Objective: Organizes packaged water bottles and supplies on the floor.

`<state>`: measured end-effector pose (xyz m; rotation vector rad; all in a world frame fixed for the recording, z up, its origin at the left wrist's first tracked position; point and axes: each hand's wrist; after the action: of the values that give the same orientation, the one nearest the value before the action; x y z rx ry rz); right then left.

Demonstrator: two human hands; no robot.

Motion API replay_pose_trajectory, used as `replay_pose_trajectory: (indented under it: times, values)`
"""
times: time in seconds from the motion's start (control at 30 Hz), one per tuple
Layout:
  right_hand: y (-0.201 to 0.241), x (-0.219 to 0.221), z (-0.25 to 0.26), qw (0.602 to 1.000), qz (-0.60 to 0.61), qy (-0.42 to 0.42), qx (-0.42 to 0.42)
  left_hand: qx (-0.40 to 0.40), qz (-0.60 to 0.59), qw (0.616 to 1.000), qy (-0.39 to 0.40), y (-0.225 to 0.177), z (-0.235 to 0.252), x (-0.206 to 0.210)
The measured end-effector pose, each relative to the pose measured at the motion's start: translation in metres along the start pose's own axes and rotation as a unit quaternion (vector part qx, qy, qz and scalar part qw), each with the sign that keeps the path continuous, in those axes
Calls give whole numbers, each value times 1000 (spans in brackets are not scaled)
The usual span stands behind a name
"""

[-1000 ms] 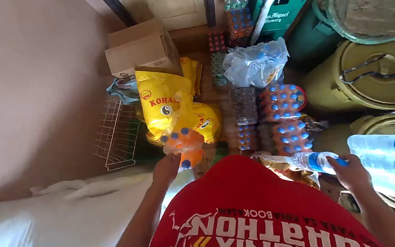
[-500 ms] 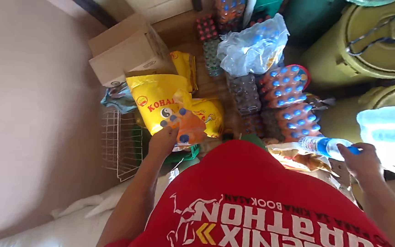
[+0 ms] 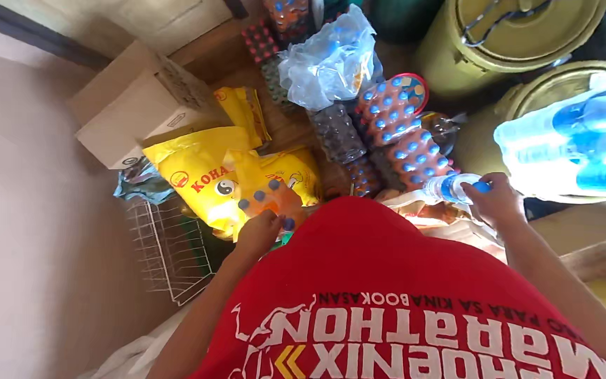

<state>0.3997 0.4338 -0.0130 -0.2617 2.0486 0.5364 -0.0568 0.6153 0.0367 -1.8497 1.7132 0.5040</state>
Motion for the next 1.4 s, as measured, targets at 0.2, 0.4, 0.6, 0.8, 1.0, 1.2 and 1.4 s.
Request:
replay_pose_trajectory:
  times: [0.2, 0.4, 0.6, 0.8, 1.0, 1.2, 1.4]
  values:
    - [-27, -2, -3, 1000, 18, -14, 13, 106, 111, 982, 106, -60, 45, 37]
    - [-41, 3, -9, 998, 39, -47, 6, 292, 126, 938, 139, -121, 115, 99]
    - [-51, 10, -16, 995, 45, -83, 16, 445, 66, 888, 92, -155, 189, 173]
    - [-66, 20, -27, 989, 48, -139, 11, 414, 95, 901, 87, -168, 284, 276]
    - [-89, 33, -31, 969, 150, -198, -9, 424, 49, 902, 67, -191, 318, 316]
    - [-92, 35, -30, 966, 146, -211, -13, 398, 128, 903, 102, -218, 322, 310]
    - [-88, 38, -30, 962, 150, -230, -6, 451, 21, 890, 60, -181, 309, 291]
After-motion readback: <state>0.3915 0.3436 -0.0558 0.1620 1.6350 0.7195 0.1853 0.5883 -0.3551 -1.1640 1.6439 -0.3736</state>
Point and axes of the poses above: each hand's wrist, its own z-axis towards the middle knuckle, its own x-axis out of the palm, y = z × x, and after that the axes turned 12 degrees about -y, right-handed
